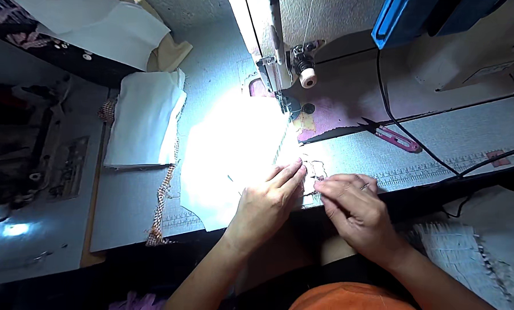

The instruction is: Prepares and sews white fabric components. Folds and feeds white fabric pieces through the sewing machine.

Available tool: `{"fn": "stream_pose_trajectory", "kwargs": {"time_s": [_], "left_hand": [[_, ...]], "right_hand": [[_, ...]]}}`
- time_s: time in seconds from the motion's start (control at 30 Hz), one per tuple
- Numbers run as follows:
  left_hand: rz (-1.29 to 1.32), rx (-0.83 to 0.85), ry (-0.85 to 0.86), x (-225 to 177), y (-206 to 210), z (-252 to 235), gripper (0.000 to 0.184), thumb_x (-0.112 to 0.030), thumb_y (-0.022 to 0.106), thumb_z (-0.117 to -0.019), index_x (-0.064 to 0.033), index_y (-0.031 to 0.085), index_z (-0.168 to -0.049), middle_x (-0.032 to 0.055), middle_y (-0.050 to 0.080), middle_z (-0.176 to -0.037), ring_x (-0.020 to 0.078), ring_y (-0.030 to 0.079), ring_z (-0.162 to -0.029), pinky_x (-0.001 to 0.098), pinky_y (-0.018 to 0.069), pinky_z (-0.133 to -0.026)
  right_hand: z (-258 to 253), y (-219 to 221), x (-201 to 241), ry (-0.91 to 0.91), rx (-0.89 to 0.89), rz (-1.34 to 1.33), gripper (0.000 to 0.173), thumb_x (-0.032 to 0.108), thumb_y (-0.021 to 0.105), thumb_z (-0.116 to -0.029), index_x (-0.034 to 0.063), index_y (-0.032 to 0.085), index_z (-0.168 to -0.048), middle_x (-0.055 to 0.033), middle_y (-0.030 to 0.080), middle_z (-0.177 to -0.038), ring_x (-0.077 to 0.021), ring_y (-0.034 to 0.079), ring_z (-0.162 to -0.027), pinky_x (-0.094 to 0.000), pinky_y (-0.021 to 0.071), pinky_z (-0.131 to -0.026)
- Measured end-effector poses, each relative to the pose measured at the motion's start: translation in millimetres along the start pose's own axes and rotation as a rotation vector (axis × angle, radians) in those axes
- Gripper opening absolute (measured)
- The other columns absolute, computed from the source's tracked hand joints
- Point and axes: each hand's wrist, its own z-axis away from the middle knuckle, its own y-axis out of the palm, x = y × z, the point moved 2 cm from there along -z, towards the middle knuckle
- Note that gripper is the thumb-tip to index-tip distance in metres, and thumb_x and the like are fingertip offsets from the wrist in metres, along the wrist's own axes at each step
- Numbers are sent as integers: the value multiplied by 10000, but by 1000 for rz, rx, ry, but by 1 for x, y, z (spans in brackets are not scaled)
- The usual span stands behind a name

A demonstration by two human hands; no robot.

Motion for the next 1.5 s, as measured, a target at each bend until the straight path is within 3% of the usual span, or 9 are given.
{"fn": "stream_pose_trajectory", "kwargs": {"time_s": [0.17, 0.33, 0.5, 0.63, 0.77, 1.07, 1.23, 1.37, 1.5], "left_hand": [[-8, 11, 8, 0, -2, -3, 321, -188, 525, -1047, -86, 731, -1270, 51, 687, -1353, 198, 660, -1217, 334, 534, -997], [8, 15, 19, 2, -3, -3, 316, -189, 533, -1041, -80, 738, -1255, 51, 689, -1345, 190, 664, -1194, 324, 535, -979], [32, 6, 8, 0, -3, 0, 311, -194, 535, -1048, -76, 734, -1256, 64, 687, -1350, 184, 650, -1242, 325, 523, -1032], [78, -121, 33, -3, 3, 11, 232, -225, 615, -1005, -86, 786, -1078, 103, 746, -1211, 238, 668, -1237, 356, 544, -1035], [168, -166, 52, 0, 5, 18, 191, -192, 660, -996, -67, 803, -994, 117, 768, -1101, 247, 690, -1192, 340, 548, -1030], [98, -71, 131, 2, -5, 8, 220, -179, 599, -1021, -90, 795, -970, 50, 776, -1048, 214, 688, -1169, 365, 522, -1041], [23, -92, 167, -3, -4, 8, 202, -143, 592, -1017, -58, 768, -968, 80, 778, -1029, 213, 723, -1106, 313, 572, -956], [90, -79, 141, -1, -8, 8, 180, -131, 605, -1002, -43, 756, -958, 103, 774, -1068, 210, 728, -1112, 303, 579, -958], [158, 6, 29, 8, -23, 25, 239, -158, 648, -920, -51, 741, -1113, 92, 721, -1195, 195, 676, -1154, 348, 548, -1003]], "right_hand": [[-15, -7, -2, 22, -49, 42, 189, 119, 621, -951, 136, 803, -1003, -8, 752, -1027, -160, 648, -1102, -487, 383, -1028], [-10, 8, 2, -93, 99, 133, 268, 160, 573, -977, 145, 791, -1131, -12, 749, -1152, -190, 628, -1180, -504, 360, -1056], [1, 14, 4, -168, 109, 250, 285, 155, 535, -995, 121, 787, -1122, -20, 756, -1186, -202, 632, -1209, -493, 337, -1075], [0, 14, 5, -181, 115, 291, 284, 169, 529, -1002, 122, 778, -1129, -21, 754, -1195, -185, 638, -1209, -476, 340, -1082], [0, 12, 8, -185, 100, 326, 272, 165, 548, -1001, 144, 785, -1134, -5, 760, -1173, -158, 652, -1174, -467, 339, -1082], [3, 13, 9, -186, 79, 337, 291, 265, 549, -1005, 149, 791, -1116, 9, 763, -1160, -162, 630, -1198, -478, 298, -1100], [5, 15, 12, -200, 80, 375, 283, 242, 534, -1015, 143, 785, -1100, 1, 758, -1195, -157, 623, -1241, -458, 303, -1117], [-4, 12, 9, -157, 88, 283, 290, 274, 529, -1023, 162, 791, -1079, 6, 768, -1118, -160, 649, -1181, -515, 319, -1093], [-9, 12, 8, -162, 105, 263, 252, 326, 596, -982, 184, 793, -1049, 15, 756, -1059, -178, 633, -1182, -566, 282, -1114]]}}
